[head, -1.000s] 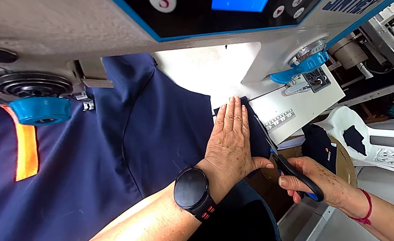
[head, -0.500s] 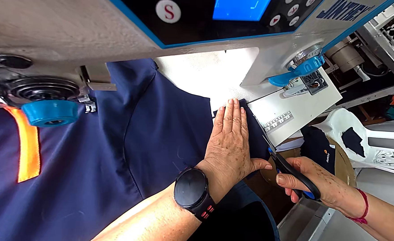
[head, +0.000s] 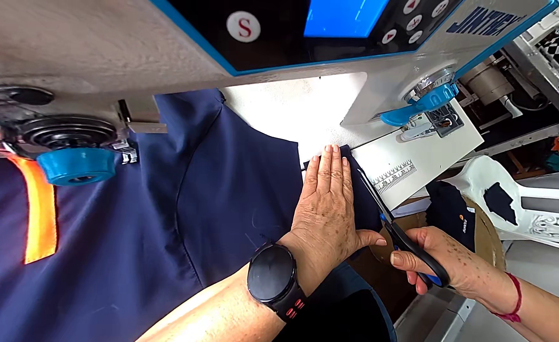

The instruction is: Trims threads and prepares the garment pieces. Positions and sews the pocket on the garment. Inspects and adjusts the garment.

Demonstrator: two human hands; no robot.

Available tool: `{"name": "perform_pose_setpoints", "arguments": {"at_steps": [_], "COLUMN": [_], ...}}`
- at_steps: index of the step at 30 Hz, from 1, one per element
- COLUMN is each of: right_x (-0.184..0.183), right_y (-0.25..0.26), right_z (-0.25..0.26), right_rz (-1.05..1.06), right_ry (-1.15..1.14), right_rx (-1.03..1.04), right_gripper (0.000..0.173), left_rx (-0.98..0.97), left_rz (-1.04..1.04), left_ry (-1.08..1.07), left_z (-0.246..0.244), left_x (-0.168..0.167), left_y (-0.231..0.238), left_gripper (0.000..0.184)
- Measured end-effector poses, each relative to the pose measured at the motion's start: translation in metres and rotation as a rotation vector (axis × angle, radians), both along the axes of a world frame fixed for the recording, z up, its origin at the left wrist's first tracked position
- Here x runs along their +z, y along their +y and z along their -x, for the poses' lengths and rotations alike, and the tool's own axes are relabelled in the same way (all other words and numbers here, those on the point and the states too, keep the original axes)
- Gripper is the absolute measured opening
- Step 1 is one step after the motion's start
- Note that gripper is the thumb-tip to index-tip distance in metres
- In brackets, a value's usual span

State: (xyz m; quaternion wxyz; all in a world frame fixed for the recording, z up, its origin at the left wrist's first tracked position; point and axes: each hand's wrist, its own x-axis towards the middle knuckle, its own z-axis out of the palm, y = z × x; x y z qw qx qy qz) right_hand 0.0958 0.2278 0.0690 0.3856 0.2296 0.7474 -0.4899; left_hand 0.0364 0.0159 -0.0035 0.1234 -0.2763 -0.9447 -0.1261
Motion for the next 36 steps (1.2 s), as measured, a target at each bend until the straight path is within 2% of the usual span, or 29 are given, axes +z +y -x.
{"name": "perform_pose_setpoints", "arguments": {"at_steps": [10,19,29,36], "right_x": [0.001,0.004,0.010,0.010], "right_y": [-0.012,-0.012,-0.017,-0.022], "right_z": [0.016,0.012,0.030,0.035], "right_rz": [0.007,0.060,0.052,0.058], "right_ry": [0.025,0.026,0.015,0.021], "right_rx": [0.013,-0.052,0.035,-0.006], "right_gripper": [0.045,0.034,0.035,0.031], "left_rx": [-0.003,0.002,-0.005,-0.008], "left_rz": [-0.009,-0.018,-0.030,-0.048], "left_ry": [0.044,0.051,0.018,0.032], "left_z": [-0.007,-0.006,-0.006,-0.006], "left_x": [-0.004,-0.005,-0.003,-0.002], "left_y": [0.002,0.003,0.002,0.002], "left_gripper": [0.137,0.141,0.140,0.141]}}
